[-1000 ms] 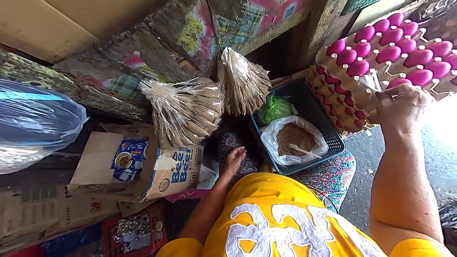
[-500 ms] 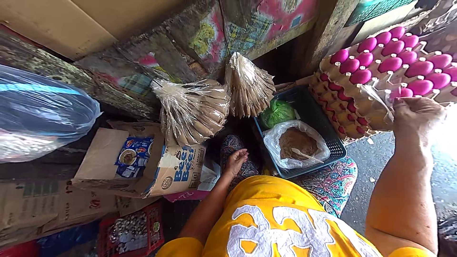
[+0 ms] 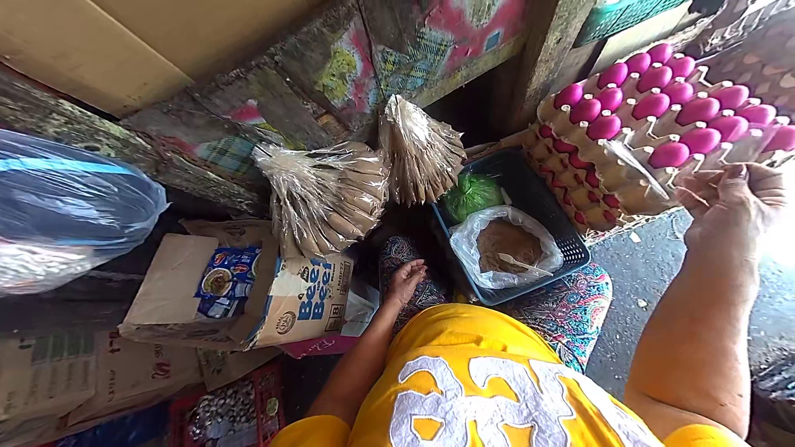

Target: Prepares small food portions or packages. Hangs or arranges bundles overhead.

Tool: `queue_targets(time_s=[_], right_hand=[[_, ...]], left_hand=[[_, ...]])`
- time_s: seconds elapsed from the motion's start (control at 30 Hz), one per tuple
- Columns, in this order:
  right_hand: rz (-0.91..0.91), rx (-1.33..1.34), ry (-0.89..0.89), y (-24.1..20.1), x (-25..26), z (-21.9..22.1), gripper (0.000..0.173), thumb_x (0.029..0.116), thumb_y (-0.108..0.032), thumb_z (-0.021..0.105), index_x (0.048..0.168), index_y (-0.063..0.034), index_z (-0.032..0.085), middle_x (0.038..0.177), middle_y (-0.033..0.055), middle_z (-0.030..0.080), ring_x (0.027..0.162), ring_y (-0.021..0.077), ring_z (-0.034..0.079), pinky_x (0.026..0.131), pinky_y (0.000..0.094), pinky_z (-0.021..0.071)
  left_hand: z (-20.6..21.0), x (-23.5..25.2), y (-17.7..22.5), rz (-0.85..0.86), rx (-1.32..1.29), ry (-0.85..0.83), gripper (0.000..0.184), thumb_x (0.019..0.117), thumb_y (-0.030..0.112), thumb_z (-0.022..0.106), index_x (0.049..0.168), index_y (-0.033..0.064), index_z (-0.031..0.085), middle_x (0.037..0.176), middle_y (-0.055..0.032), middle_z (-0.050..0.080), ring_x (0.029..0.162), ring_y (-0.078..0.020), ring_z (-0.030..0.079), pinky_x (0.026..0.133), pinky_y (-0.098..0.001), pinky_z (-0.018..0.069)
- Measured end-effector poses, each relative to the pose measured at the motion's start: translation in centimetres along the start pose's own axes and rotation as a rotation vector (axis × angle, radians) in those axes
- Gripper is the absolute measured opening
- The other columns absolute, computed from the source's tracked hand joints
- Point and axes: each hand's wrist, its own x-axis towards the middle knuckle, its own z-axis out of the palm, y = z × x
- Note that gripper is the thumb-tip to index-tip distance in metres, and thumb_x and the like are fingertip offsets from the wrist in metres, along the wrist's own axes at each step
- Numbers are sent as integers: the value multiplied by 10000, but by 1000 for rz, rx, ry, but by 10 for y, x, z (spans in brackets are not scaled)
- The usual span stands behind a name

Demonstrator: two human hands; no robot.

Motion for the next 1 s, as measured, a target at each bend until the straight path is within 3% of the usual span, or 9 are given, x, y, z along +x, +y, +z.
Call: queue_targets(time_s=[0.1, 0.2, 0.3, 0.37, 0.5, 0.63, 0.67, 0.8, 1.0], right_hand=[[87, 117, 78, -8, -11, -1, 96, 1089, -125, 456, 1090, -166, 543, 852, -44, 674, 719, 125, 702, 700, 315, 629], [53, 104, -5, -10, -29, -5, 109, 1081, -118, 485, 1081, -169, 582, 825, -80, 659, 672, 65, 660, 660, 253, 604], [-27, -24, -369, -11, -53, -9, 130, 1055, -165, 515, 1133, -209, 608, 900, -120, 660, 747, 32, 652, 714, 243, 599], [-8, -98, -610, -7, -72, 0, 121, 1006, -203, 574, 1091, -211, 660, 922, -98, 688, 760, 49, 663, 707, 257, 600], [90, -368, -1017, 4, -126, 42, 212, 1005, -111, 536, 1129, 13, 655, 966, 43, 690, 790, 86, 661, 727, 301, 591], [1, -500, -1305, 19, -165, 78, 232, 1034, -113, 548, 1139, 36, 691, 980, 156, 715, 847, 206, 695, 816, 405, 585], [-38, -502, -1340, 20, -170, 82, 223, 1028, -101, 557, 1131, 37, 699, 993, 172, 722, 877, 241, 705, 849, 445, 581], [-111, -561, -1367, 18, -176, 84, 208, 990, -36, 595, 1147, 9, 724, 1066, 208, 732, 987, 347, 714, 919, 568, 547], [-29, -709, -1386, -3, -172, 76, 235, 1048, -105, 555, 1157, 55, 687, 1058, 253, 707, 1027, 395, 685, 943, 576, 508]], left_hand=[[1, 1, -1, 11, 13, 2, 367, 1041, 111, 553, 1368, -56, 556, 1291, -203, 645, 1105, -205, 683, 969, -331, 558], [3, 1, 1, 7, 31, -5, 370, 1041, 120, 555, 1368, -53, 559, 1293, -200, 647, 1114, -206, 681, 978, -337, 555], [9, -5, 13, -5, 29, -17, 362, 1046, 133, 554, 1364, -41, 569, 1303, -193, 645, 1133, -203, 670, 991, -343, 543], [16, -15, 31, 12, 3, -76, 345, 1049, 116, 534, 1351, -46, 574, 1288, -184, 649, 1127, -190, 664, 993, -332, 534], [37, -41, 81, 129, -21, -347, 347, 1047, 122, 524, 1341, -55, 578, 1252, -137, 669, 1098, -149, 667, 981, -310, 541], [57, -46, 112, 347, 38, -585, 816, 959, 306, 659, 1582, -32, 254, 1540, -169, 466, 1321, -214, 561, 1065, -373, 503], [60, -46, 114, 391, 52, -601, 854, 944, 345, 687, 1577, -40, 262, 1528, -164, 482, 1314, -196, 566, 1064, -361, 507], [65, -43, 110, 394, 72, -563, 508, 928, 143, 703, 1368, -61, 553, 1256, -111, 686, 1119, -145, 679, 992, -323, 563], [65, -40, 105, 380, 139, -535, 227, 919, 94, 687, 1112, -26, 680, 986, 7, 719, 885, -14, 677, 846, -229, 576]])
